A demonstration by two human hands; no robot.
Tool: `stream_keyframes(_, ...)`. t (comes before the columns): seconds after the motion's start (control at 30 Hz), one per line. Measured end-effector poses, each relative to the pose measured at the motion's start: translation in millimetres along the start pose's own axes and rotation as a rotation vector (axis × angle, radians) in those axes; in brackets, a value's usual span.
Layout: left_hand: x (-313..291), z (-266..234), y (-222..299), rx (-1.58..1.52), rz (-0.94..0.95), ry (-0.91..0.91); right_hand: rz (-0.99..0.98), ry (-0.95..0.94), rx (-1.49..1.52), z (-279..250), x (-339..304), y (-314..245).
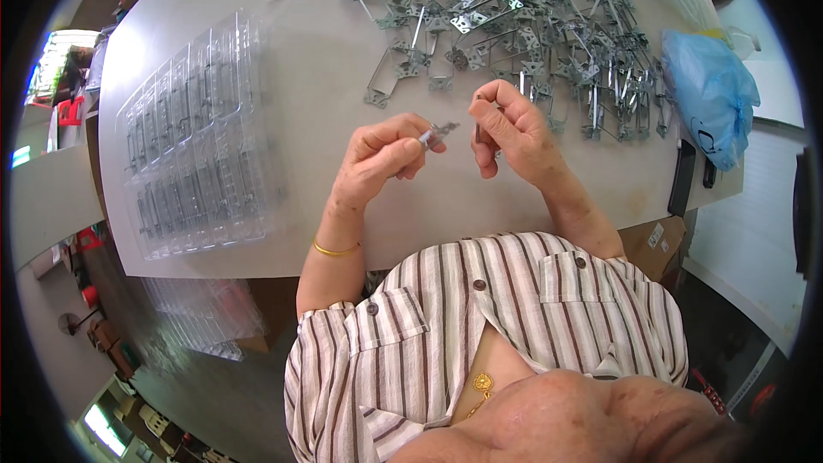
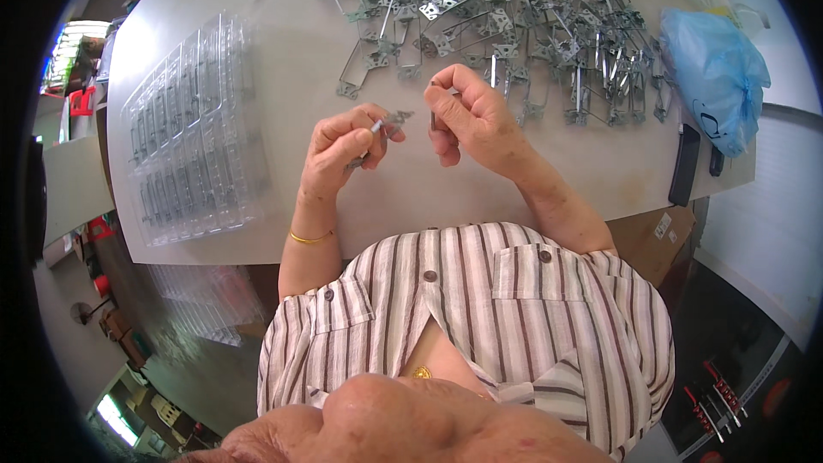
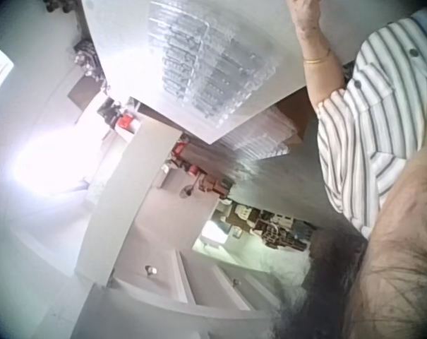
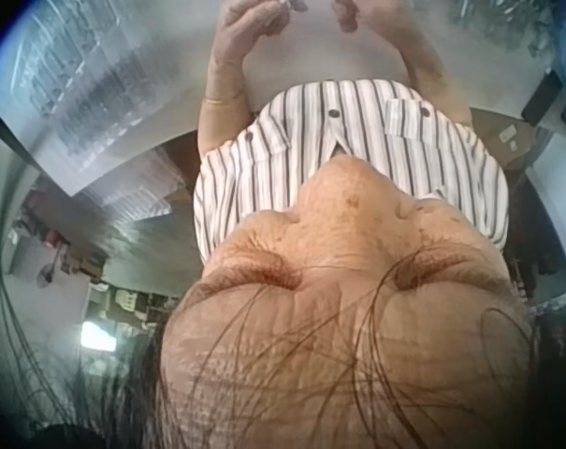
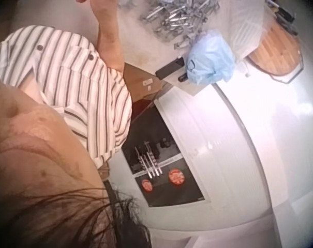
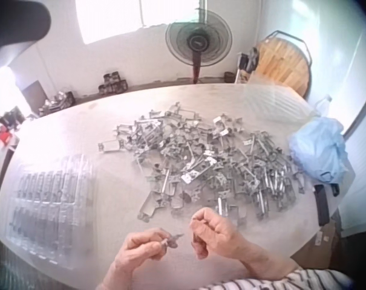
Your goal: The person assembles metal components by fitting small pins into metal brackets by hand, then places the assembled pieces into the compartments of a plastic tray.
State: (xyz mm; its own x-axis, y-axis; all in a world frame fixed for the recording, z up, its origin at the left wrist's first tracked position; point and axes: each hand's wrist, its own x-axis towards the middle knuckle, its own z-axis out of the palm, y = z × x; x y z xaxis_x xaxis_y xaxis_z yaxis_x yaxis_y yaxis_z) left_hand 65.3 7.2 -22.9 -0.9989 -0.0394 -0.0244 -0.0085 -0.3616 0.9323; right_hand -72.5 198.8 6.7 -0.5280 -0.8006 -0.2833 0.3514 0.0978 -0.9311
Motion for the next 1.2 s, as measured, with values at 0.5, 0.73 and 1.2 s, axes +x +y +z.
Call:
stream_keyframes(0.5, 2.1, 1.6, -2.8, 0.015, 0.077, 0.133, 0.182, -0.229, 0.016, 6.0, -3.3, -0.4)
stream_keyframes(0.73, 0.9, -1.1, -5.8, 0.013, 0.024, 0.139, 0.234, -0.201, 0.031, 6.1, -2.4, 0.3)
stream_keyframes(1.2, -1.3, 2.0, -2.9, 0.104, -0.018, 0.167, 0.332, -0.244, 0.181, 2.7, 1.3, 1.2)
